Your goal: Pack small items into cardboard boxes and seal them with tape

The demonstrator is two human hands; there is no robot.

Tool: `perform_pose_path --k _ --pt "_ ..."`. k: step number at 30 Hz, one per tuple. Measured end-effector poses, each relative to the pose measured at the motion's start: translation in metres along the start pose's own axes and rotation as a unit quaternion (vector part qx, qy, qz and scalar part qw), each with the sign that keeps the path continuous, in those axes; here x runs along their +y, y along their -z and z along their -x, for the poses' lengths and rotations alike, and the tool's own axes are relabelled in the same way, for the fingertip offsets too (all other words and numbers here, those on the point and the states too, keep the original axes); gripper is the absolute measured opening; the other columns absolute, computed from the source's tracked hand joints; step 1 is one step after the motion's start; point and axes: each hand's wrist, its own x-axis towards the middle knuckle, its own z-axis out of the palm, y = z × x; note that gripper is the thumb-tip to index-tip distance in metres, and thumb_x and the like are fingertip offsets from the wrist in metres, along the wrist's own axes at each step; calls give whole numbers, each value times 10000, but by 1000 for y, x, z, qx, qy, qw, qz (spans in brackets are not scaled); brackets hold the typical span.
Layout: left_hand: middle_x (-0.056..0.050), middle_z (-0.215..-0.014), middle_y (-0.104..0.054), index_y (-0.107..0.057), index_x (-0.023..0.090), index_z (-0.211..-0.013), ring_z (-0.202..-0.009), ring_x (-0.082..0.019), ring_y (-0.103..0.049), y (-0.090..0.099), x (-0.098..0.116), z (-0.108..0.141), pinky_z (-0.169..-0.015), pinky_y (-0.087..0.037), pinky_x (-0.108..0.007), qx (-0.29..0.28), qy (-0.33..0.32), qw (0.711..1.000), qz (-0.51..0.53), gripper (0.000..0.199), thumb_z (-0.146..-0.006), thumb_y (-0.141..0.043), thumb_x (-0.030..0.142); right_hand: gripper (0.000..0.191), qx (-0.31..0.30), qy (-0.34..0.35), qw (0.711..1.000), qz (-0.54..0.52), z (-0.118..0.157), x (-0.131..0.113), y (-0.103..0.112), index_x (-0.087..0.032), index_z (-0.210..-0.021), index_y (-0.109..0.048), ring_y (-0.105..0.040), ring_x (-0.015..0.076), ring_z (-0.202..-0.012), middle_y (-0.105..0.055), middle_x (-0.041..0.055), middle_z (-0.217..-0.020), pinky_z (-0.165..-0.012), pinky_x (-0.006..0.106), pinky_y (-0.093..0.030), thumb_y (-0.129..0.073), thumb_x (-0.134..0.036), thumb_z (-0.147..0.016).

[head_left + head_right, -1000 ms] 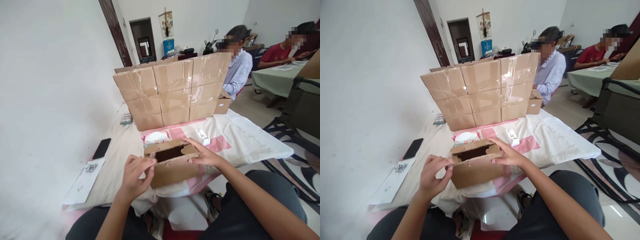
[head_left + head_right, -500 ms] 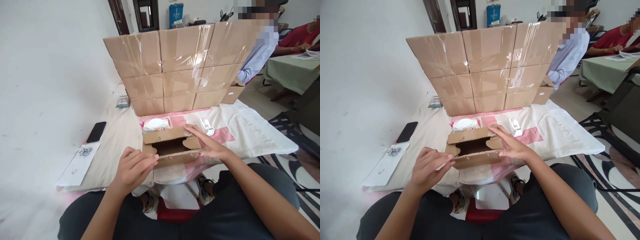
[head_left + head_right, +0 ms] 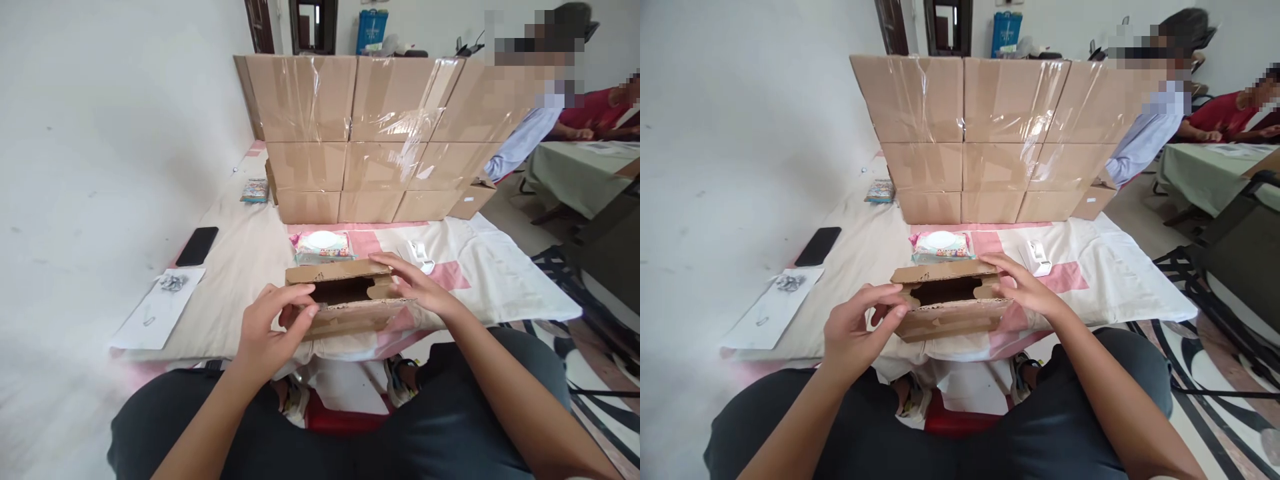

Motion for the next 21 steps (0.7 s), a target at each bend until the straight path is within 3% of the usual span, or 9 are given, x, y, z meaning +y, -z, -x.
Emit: perform_pose_path --k 3,8,10,13,16,21 --pt "53 -846 -725 -623 265 -1188 -605 -90 -448 5 2 -1 -639 -458 -244 1 19 1000 -9 334 -900 -672 104 644 -9 17 997 77 -9 -6 -3 -381 -1483 -516 -408 325 -1485 -464 64 -1564 -1215 526 -358 -735 -487 -887" --pt "21 -904 -710 -617 245 -1217 -747 -111 -588 19 7 -7 -676 -436 -269 -98 -40 991 -81 355 -891 -682 121 565 0 71 981 180 -20 -19 -9 -299 -1426 -567 -561 322 -1328 -571 109 -1421 -1114 518 -480 -721 -310 -883" --pt "18 -898 -715 -624 236 -1200 -784 -116 -623 22 8 -8 -695 -428 -280 -99 -60 987 -110 334 -901 -658 92 474 9 94 969 228 -26 -24 -12 -265 -1362 -617 -623 313 -1215 -638 119 -1308 -1023 499 -536 -679 -243 -893" --pt "22 -890 -728 -644 233 -1140 -730 -103 -611 25 8 -8 -687 -432 -279 -63 -67 989 -113 285 -901 -659 79 303 17 130 955 265 -35 -28 -15 -241 -1245 -684 -665 292 -1086 -706 115 -1177 -927 462 -552 -590 -222 -958" --pt "31 -879 -727 -669 238 -1057 -644 -83 -540 27 7 -6 -636 -431 -257 9 -51 995 -89 239 -889 -671 68 222 25 122 963 241 -42 -29 -18 -234 -1125 -713 -685 254 -979 -738 91 -1050 -865 402 -534 -519 -280 -1028" --pt "35 -846 -694 -679 248 -1048 -585 -78 -469 31 4 -3 -579 -415 -243 158 70 984 -50 206 -879 -702 132 290 20 78 973 216 -47 -30 -20 -205 -905 -665 -630 198 -773 -678 56 -859 -711 331 -463 -473 -360 -1057"
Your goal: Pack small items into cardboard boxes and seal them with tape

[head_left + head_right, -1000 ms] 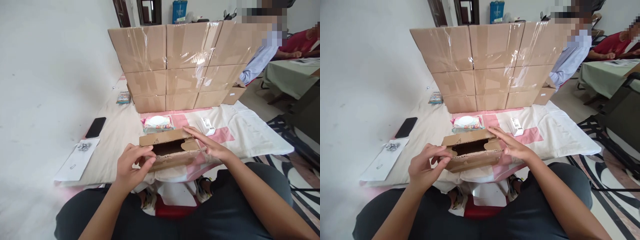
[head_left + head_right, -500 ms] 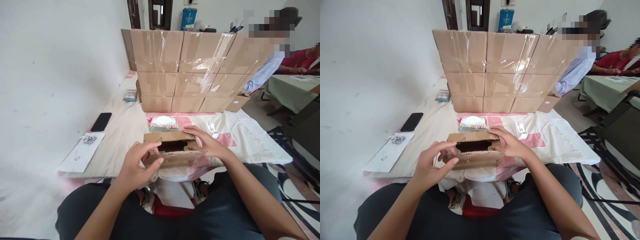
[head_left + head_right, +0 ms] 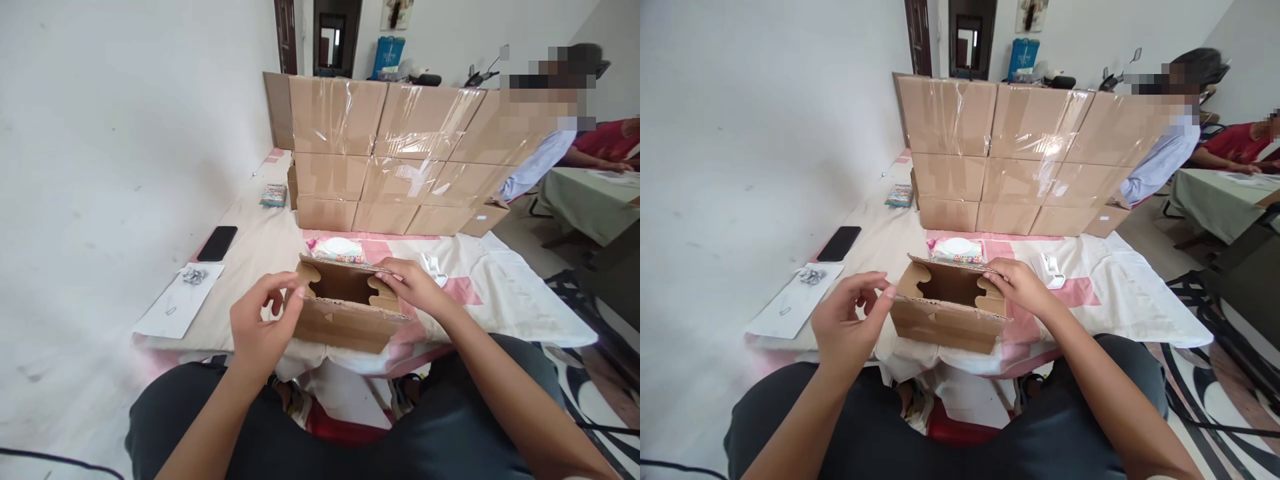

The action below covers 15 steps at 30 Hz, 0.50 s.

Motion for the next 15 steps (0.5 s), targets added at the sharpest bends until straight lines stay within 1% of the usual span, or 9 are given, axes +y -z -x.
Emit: perform_pose_path --k 1,3,6,8,10,11,13,15 --pt "32 -841 -691 -676 249 -1062 -615 -87 -502 1 -2 0 -603 -425 -248 16 31 999 10 209 -879 -709 154 306 -3 -4 1000 0 -1 -1 -1 -202 -875 -647 -612 192 -750 -660 50 -835 -694 326 -447 -466 -368 -1059" --pt "16 -865 -703 -663 247 -1090 -736 -118 -591 3 -6 -3 -680 -444 -266 24 74 996 37 223 -880 -711 188 323 -6 -4 1000 0 -2 -3 -2 -200 -845 -620 -594 188 -742 -641 47 -821 -689 323 -431 -457 -376 -1061" --pt "-17 -964 -720 -642 240 -1118 -992 -174 -659 9 -14 -9 -826 -456 -300 -14 84 993 78 226 -900 -661 185 328 -13 0 1000 -3 -4 -7 -3 -201 -825 -595 -586 185 -749 -631 45 -822 -703 320 -426 -450 -375 -1063" --pt "-27 -1010 -699 -626 239 -1147 -1064 -192 -665 13 -20 -13 -916 -471 -327 -47 86 989 110 254 -904 -626 166 332 -18 1 1000 -3 -6 -8 -3 -201 -815 -583 -580 179 -738 -622 40 -810 -700 318 -424 -448 -377 -1063" --pt "-26 -1035 -661 -604 240 -1166 -1019 -189 -686 14 -24 -16 -958 -491 -354 -69 94 983 142 291 -890 -621 149 336 -21 3 1000 1 -8 -9 -3 -202 -812 -578 -575 177 -725 -614 36 -796 -692 317 -423 -445 -382 -1063" --pt "-26 -1055 -641 -590 241 -1175 -969 -177 -693 14 -25 -17 -952 -502 -358 -78 98 980 154 311 -882 -626 143 340 -21 6 1000 4 -9 -10 -3 -203 -807 -574 -573 177 -717 -608 34 -786 -687 318 -423 -444 -386 -1062" --pt "-34 -1117 -606 -564 243 -1195 -891 -148 -685 14 -29 -19 -908 -513 -343 -91 98 977 169 346 -873 -629 135 354 -22 11 1000 8 -9 -12 -3 -207 -786 -565 -568 178 -697 -595 29 -762 -672 319 -426 -444 -394 -1061" --pt "-46 -1165 -588 -546 248 -1234 -864 -130 -663 16 -31 -20 -866 -504 -323 -96 86 977 167 390 -871 -629 132 352 -24 18 1000 10 -9 -14 -3 -210 -797 -585 -583 185 -702 -607 32 -766 -673 325 -442 -445 -397 -1060"
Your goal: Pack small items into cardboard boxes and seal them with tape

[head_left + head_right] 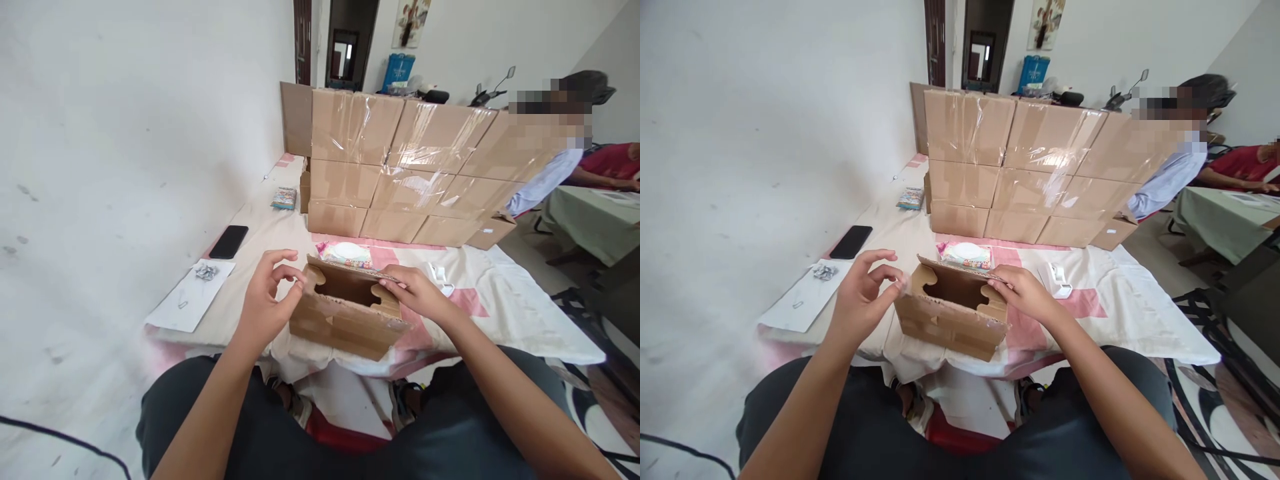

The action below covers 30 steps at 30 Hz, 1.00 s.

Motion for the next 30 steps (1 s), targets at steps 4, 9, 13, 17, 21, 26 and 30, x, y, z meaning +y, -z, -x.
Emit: perform_pose_path --k 4,9,13,17,21,26,30 --pt "-46 -1079 -625 -553 257 -1304 -887 -154 -632 12 3 -3 -862 -495 -334 -67 -6 996 -62 427 -894 -602 147 262 0 22 1000 -17 2 -2 -2 -234 -1080 -686 -681 230 -919 -715 75 -1007 -810 361 -520 -460 -365 -1056" --pt "-55 -1100 -659 -645 271 -1215 -1032 -206 -612 34 20 -7 -903 -507 -348 -192 15 966 -173 275 -962 -542 244 274 1 24 999 -26 3 2 -5 -263 -1199 -685 -699 237 -1005 -725 76 -1114 -872 374 -540 -467 -342 -1054" --pt "-52 -1166 -601 -632 302 -1272 -1065 -194 -613 44 30 -7 -963 -515 -331 -329 2 930 -161 384 -897 -626 217 268 -1 18 999 -27 1 4 -5 -264 -1202 -687 -700 236 -1012 -726 72 -1121 -873 371 -541 -477 -337 -1052" --pt "-38 -1125 -576 -701 318 -1167 -1095 -184 -600 42 32 -7 -975 -509 -311 -333 -21 925 -184 358 -848 -691 155 273 -4 19 1000 -23 0 4 -5 -255 -1202 -689 -697 235 -1027 -725 78 -1133 -886 377 -543 -473 -332 -1056" --pt "-31 -922 -626 -774 274 -947 -898 -161 -613 33 29 -8 -782 -522 -275 -289 -100 938 -165 100 -903 -704 219 276 4 20 1000 -23 1 6 -7 -266 -1219 -686 -698 237 -1021 -723 75 -1128 -883 383 -549 -476 -332 -1053" --pt "-15 -759 -648 -765 233 -830 -735 -139 -600 26 27 -7 -707 -499 -289 -220 -150 950 -162 96 -908 -711 213 273 9 40 999 -10 -2 3 -10 -273 -1219 -682 -698 231 -993 -726 74 -1108 -860 379 -549 -469 -320 -1055" --pt "-28 -776 -682 -751 229 -824 -737 -150 -621 28 24 -5 -714 -519 -307 -170 -154 961 -154 109 -910 -693 197 293 1 60 998 -5 -4 -3 -9 -266 -1199 -706 -699 252 -980 -733 92 -1089 -848 396 -554 -509 -409 -1036"
